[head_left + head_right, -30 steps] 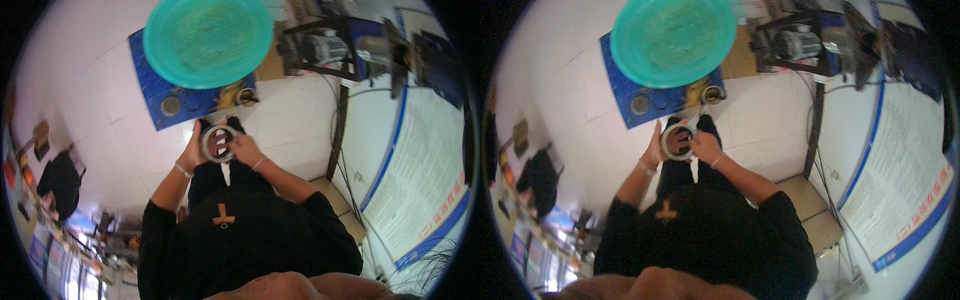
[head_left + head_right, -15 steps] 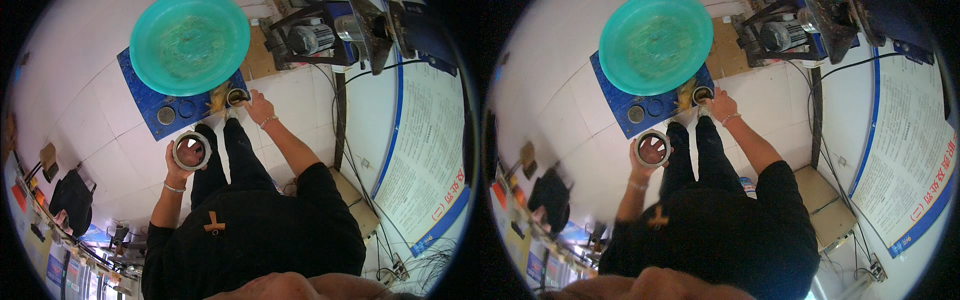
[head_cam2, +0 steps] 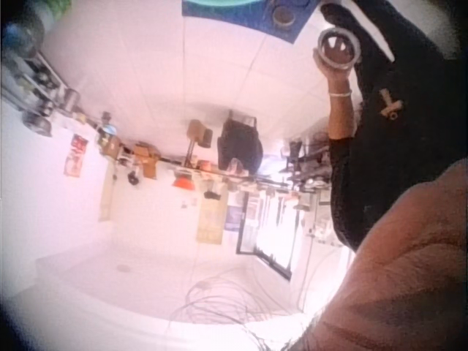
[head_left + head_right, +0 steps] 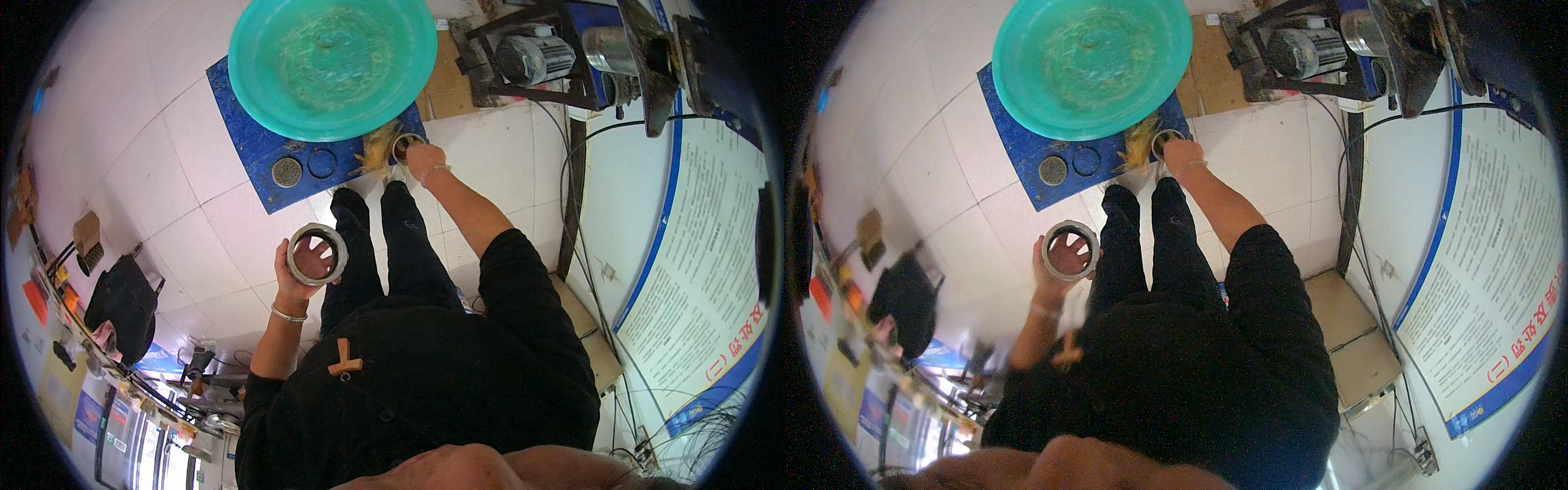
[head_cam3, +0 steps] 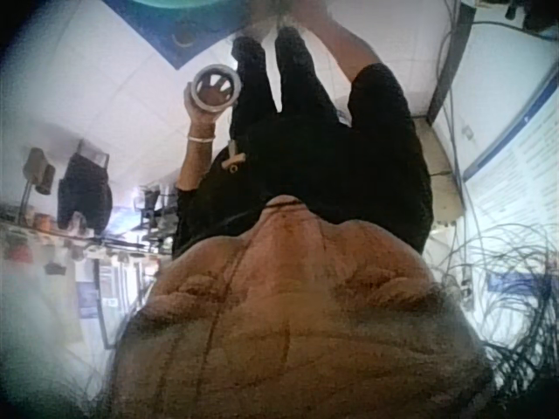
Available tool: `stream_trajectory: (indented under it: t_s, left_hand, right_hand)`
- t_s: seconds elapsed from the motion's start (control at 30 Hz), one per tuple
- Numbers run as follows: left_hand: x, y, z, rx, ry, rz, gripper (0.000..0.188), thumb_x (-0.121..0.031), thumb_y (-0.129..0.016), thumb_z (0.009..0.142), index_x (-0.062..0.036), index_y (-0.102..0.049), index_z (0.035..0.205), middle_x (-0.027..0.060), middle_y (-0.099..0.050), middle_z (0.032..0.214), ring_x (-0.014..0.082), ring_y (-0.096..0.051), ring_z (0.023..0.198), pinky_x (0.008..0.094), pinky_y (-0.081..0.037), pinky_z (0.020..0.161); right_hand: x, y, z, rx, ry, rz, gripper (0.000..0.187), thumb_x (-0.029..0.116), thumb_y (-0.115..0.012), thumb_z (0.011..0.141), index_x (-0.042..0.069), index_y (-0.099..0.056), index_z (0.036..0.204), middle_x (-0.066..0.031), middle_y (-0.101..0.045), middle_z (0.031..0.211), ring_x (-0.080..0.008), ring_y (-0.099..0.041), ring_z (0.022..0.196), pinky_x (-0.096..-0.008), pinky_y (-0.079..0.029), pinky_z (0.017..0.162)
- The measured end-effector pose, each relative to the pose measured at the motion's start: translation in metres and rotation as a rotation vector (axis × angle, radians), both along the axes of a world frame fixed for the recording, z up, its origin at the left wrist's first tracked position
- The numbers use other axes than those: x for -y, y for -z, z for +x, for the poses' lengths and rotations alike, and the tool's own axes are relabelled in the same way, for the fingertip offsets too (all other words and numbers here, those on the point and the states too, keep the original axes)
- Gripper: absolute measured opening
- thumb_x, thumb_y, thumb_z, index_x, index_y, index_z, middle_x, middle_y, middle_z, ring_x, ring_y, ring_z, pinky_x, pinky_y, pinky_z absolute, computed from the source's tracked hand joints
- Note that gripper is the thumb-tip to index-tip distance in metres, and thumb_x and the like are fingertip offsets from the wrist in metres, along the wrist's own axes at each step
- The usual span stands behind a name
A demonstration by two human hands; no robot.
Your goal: The person assembles a metal filter into a cylindrical container and attaches it to a blue grinding machine. They then use a hammer to secure the assembly and move a basin of water nearby.
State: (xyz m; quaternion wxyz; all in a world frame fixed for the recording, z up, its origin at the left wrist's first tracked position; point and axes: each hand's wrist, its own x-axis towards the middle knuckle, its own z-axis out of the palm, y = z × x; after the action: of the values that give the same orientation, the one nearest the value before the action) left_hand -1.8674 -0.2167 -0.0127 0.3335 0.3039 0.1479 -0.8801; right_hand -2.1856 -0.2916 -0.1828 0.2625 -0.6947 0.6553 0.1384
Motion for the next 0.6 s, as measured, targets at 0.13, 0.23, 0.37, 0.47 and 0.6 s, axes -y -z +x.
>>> stream_trajectory:
  t_s: [0.13, 0.23, 0.37, 0.47, 0.6]
  left_hand:
    - [0.000, 0.003, -0.003, -0.009, 0.011, -0.004, 0.060, -0.060, -0.039, 0.081, -0.0188, -0.049, 0.124, 0.0206, -0.045, 0.126, 0.0466, -0.048, 0.107, 0.0541, -0.052, 0.063]
    - [0.004, 0.001, -0.006, -0.084, -0.021, 0.000, 0.061, -0.060, -0.038, 0.081, -0.0186, -0.048, 0.125, 0.0217, -0.044, 0.126, 0.0468, -0.047, 0.108, 0.0556, -0.053, 0.064]
    - [0.011, -0.013, -0.009, -0.067, -0.010, -0.030, 0.059, -0.054, -0.042, 0.084, -0.0153, -0.045, 0.128, 0.0188, -0.045, 0.124, 0.0409, -0.050, 0.105, 0.0545, -0.053, 0.064]
    - [0.014, -0.021, -0.008, -0.050, -0.003, -0.030, 0.059, -0.054, -0.041, 0.084, -0.0143, -0.045, 0.127, 0.0189, -0.047, 0.122, 0.0388, -0.051, 0.104, 0.0537, -0.053, 0.062]
    - [0.014, -0.037, -0.008, 0.090, -0.009, -0.010, 0.059, -0.057, -0.040, 0.083, -0.0144, -0.049, 0.123, 0.0188, -0.048, 0.121, 0.0410, -0.052, 0.101, 0.0536, -0.054, 0.061]
  right_hand:
    - [0.019, -0.015, 0.015, -0.029, -0.185, 0.163, 0.019, 0.012, -0.051, 0.079, 0.006, -0.068, 0.084, -0.0148, -0.067, 0.088, -0.0299, -0.065, 0.083, -0.0413, -0.052, 0.070]
    - [0.027, -0.012, 0.003, 0.013, -0.137, 0.088, 0.018, 0.013, -0.051, 0.076, 0.005, -0.067, 0.078, -0.0163, -0.066, 0.086, -0.0312, -0.065, 0.079, -0.0421, -0.052, 0.066]
    - [0.026, -0.004, 0.016, 0.033, 0.043, 0.099, 0.020, 0.015, -0.051, 0.076, 0.007, -0.068, 0.082, -0.0173, -0.065, 0.087, -0.0320, -0.064, 0.082, -0.0432, -0.051, 0.070]
    - [0.021, 0.002, 0.006, 0.113, 0.186, 0.087, 0.022, 0.016, -0.051, 0.076, 0.003, -0.067, 0.083, -0.0193, -0.065, 0.087, -0.0341, -0.063, 0.081, -0.0444, -0.050, 0.070]
    - [0.012, -0.036, -0.010, 0.085, 0.147, 0.150, 0.026, 0.020, -0.050, 0.078, 0.000, -0.067, 0.081, -0.0213, -0.064, 0.087, -0.0352, -0.063, 0.083, -0.0437, -0.050, 0.071]
